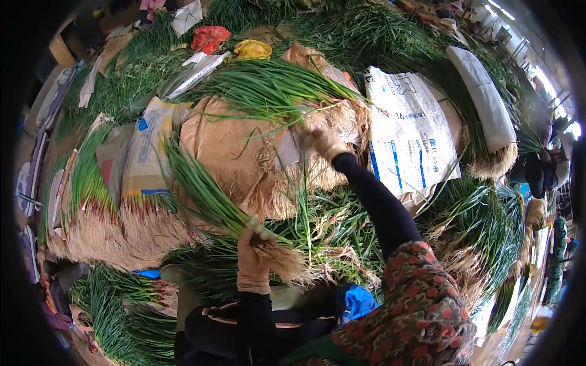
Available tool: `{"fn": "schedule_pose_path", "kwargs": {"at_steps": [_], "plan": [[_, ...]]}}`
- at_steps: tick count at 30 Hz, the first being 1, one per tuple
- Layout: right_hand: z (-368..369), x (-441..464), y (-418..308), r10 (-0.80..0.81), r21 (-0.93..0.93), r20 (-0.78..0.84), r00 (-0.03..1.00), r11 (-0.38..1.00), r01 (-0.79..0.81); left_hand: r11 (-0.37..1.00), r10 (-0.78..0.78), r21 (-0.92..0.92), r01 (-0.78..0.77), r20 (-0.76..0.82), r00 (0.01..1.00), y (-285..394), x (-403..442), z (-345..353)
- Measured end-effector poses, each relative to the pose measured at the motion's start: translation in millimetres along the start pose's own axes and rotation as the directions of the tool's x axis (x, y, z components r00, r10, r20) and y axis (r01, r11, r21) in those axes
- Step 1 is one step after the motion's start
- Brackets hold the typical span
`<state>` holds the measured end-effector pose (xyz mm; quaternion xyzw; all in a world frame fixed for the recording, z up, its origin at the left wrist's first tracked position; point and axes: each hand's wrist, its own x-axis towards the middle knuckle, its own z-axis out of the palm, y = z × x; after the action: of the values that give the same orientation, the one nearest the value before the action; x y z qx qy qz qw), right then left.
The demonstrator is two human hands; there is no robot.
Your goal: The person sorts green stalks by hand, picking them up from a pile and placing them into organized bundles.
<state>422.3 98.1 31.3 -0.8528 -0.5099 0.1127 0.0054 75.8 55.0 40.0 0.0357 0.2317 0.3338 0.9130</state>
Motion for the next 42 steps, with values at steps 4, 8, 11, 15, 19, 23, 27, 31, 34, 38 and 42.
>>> {"fn": "schedule_pose_path", "kwargs": {"at_steps": [4,8,11,15,19,23,27,31,34,38,42], "plan": [[38.2,-111.4,-53.2,-0.409,0.489,-0.007,0.912,0.795,0.360,0.965,0.076,0.263,-0.012,-0.235,0.969,-16.3,4.6,21.4],[80.7,-178.5,-88.0,-0.615,0.933,-0.035,0.788,0.262,0.246,0.877,0.073,0.465,0.121,-0.377,0.923,-20.5,3.7,-3.1],[92.7,-171.8,-87.0,-0.540,0.946,0.104,0.835,0.313,0.085,0.822,0.149,0.557,0.119,-0.412,0.899,-22.8,7.5,-17.4],[103.2,-174.2,-99.8,-0.405,0.953,-0.024,0.914,0.268,0.144,0.798,0.194,0.596,0.089,-0.394,0.898,-25.1,4.4,-15.6],[113.5,-166.5,-80.2,-0.665,0.922,-0.027,0.747,0.271,0.275,0.789,0.184,0.604,0.110,-0.404,0.896,-24.7,-0.8,-21.1],[51.3,-150.4,-101.9,-0.294,0.642,-0.276,0.915,0.653,0.403,0.782,0.222,0.621,0.054,-0.359,0.907,-35.3,4.1,-23.7],[40.3,-138.0,-144.0,-0.201,0.493,0.026,0.979,0.855,0.162,0.640,0.147,0.729,0.242,-0.426,0.893,-36.2,-3.8,-18.1],[82.0,-133.5,-133.8,-0.237,0.901,-0.031,0.971,0.413,0.130,0.813,0.230,0.581,0.039,-0.382,0.895,-37.7,-7.0,-23.0],[112.6,-118.3,-80.2,-0.085,0.854,0.032,0.996,0.521,0.017,0.921,0.164,0.388,-0.033,-0.310,0.937,-40.5,-4.7,-24.9],[151.8,-135.3,-35.0,-0.733,-0.070,0.229,0.641,0.644,0.762,0.906,0.096,0.422,0.026,-0.265,0.959,-37.2,-6.8,-16.1],[87.9,-163.8,-70.9,-0.254,0.955,0.225,0.940,0.248,-0.162,0.713,0.020,0.671,0.205,-0.311,0.950,-40.4,-11.2,-19.3]]}}
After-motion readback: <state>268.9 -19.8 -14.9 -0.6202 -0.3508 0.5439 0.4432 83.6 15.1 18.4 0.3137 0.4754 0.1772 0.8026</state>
